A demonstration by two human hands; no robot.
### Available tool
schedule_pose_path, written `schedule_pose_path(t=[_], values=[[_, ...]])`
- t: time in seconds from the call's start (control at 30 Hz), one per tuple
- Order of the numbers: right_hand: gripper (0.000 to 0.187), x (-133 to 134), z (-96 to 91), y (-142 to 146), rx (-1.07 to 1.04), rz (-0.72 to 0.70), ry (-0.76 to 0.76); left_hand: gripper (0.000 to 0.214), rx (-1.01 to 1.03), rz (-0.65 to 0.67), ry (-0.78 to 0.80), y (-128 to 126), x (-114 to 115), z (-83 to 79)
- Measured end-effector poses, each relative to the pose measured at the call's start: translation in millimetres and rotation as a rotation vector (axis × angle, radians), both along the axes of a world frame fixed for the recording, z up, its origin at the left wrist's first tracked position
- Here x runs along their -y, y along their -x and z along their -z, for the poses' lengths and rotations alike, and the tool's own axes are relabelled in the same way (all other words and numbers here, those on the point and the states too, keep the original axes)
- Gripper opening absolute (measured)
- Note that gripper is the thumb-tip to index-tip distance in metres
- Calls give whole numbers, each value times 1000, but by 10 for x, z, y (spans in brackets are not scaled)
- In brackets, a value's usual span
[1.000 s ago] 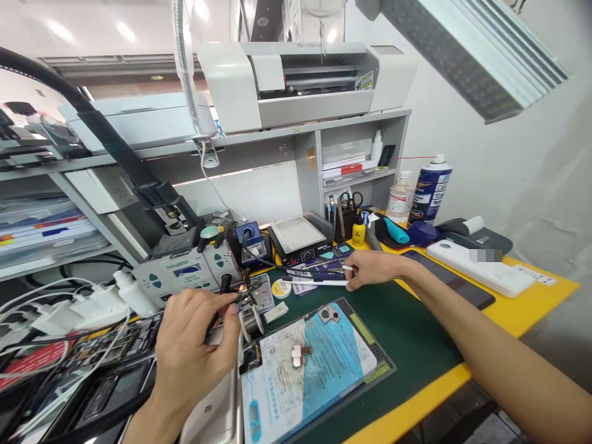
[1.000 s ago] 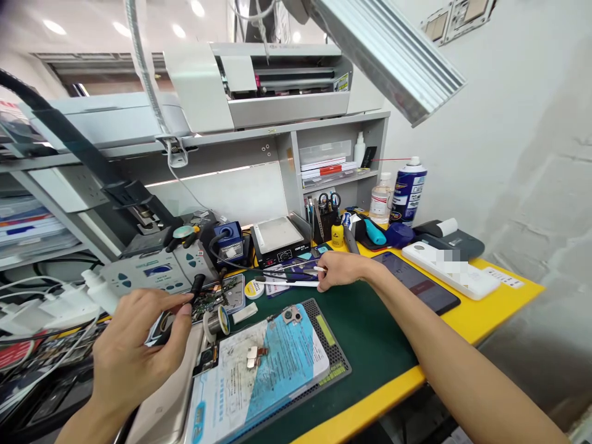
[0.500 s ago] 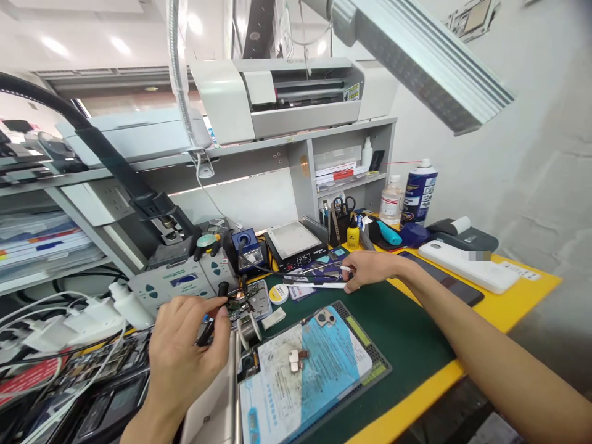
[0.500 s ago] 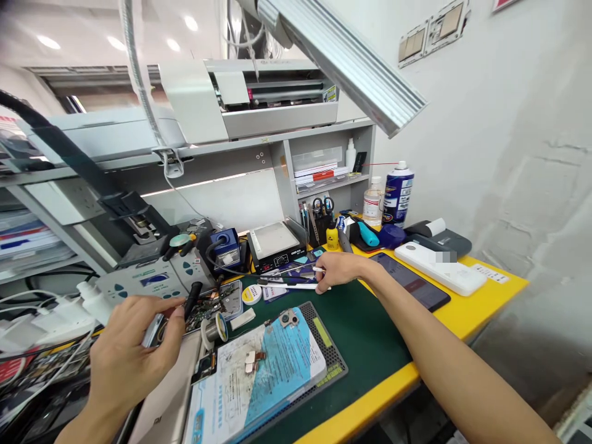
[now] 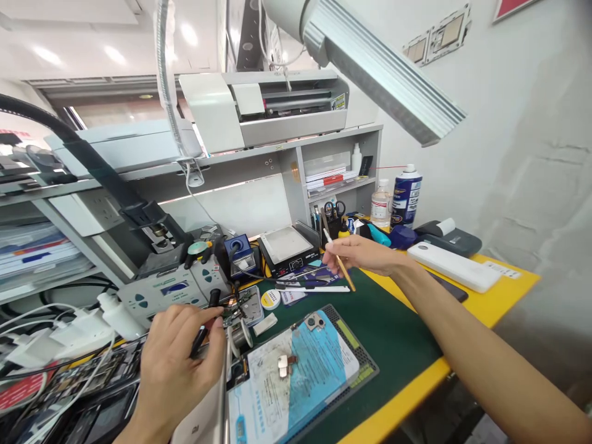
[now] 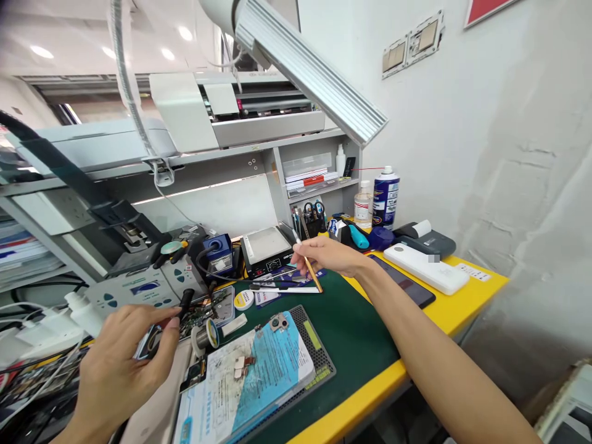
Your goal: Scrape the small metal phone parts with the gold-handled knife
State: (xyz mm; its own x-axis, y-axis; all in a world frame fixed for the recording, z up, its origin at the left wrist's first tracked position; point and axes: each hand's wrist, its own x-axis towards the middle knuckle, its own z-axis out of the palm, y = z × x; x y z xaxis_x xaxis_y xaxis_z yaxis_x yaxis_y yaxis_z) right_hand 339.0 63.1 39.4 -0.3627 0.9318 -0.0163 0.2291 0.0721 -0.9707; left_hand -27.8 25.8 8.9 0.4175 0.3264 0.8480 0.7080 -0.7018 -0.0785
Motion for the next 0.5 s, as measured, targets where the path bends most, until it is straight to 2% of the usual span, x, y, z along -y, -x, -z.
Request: schedule_pose_path(t=[0.13, 0.2, 0.27, 0.33, 0.4, 0.5], values=[[43, 55, -33, 23, -57, -107, 117, 13, 10, 13, 11, -4, 3, 1], [36, 79, -47, 28, -85, -116, 141, 12, 17, 18, 30, -6, -1, 4], [27, 66, -29, 45, -123, -87, 128, 10, 25, 24, 52, -17, -6, 7], [34, 5, 23, 66, -170, -21, 81, 8, 38, 28, 75, -40, -9, 9], [29, -87, 91, 76, -204, 35, 70, 7, 54, 29, 101, -68, -6, 12], [28, -218, 178, 74, -243, 40, 99, 9, 82, 17, 163, -93, -1, 26]])
